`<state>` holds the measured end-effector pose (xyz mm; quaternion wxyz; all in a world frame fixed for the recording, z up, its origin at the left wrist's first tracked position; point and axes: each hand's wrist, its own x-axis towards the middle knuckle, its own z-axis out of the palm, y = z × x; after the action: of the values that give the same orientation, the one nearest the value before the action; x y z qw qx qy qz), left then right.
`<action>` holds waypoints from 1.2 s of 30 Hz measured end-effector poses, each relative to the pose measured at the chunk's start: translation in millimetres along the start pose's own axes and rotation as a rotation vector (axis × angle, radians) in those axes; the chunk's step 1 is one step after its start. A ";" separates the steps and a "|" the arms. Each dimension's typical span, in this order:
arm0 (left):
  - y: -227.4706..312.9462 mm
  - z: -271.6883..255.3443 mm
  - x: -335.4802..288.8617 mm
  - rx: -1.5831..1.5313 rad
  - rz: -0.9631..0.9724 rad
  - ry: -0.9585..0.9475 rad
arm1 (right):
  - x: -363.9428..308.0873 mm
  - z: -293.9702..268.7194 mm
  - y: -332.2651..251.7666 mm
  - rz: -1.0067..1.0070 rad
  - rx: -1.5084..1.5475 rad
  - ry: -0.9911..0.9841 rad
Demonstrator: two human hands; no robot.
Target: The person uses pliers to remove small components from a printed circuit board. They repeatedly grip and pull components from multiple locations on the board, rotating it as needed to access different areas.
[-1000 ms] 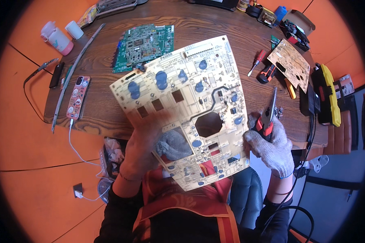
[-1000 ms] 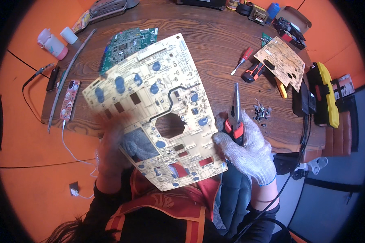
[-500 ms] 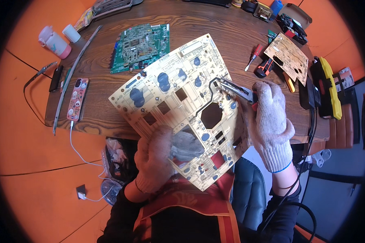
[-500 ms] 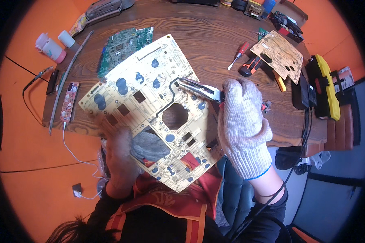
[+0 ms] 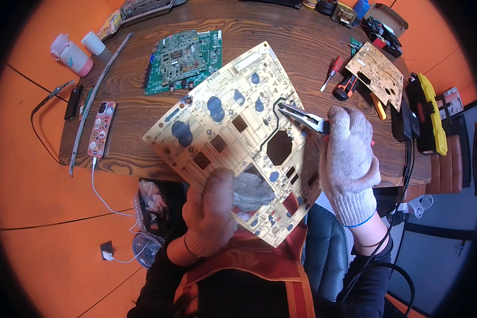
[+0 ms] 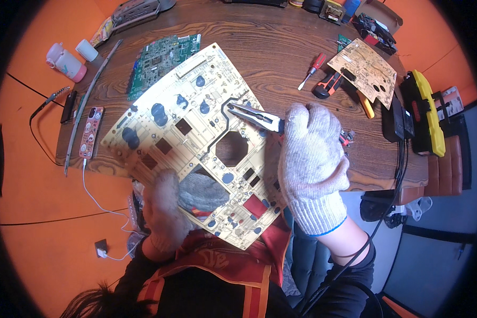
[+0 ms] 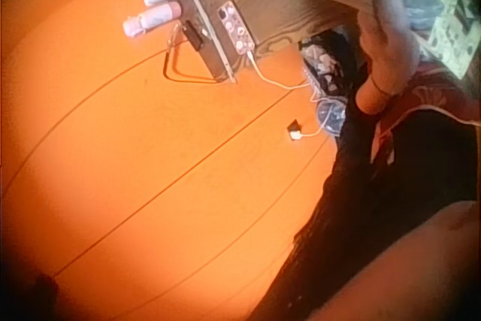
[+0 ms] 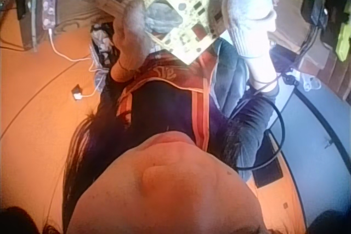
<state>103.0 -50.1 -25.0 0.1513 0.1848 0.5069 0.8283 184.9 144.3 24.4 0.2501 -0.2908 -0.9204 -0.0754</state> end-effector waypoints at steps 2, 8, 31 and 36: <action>-0.3 -0.6 0.1 0.034 0.008 0.005 | -1.4 -0.5 -3.0 0.009 -0.027 -0.018; -1.3 -1.5 3.6 0.105 0.045 0.017 | -3.3 -9.2 -7.6 0.061 0.028 -0.185; -17.6 -1.7 19.2 0.408 0.397 -0.161 | 33.1 -65.2 16.9 0.655 0.902 -1.165; -10.9 2.4 17.4 0.374 0.394 -0.111 | 17.1 -60.8 15.8 0.511 1.296 -1.099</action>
<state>89.4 -35.8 -31.1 -0.0217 0.3497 0.5960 0.7225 207.2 148.5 85.4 -0.1026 -0.2840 -0.6792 0.6690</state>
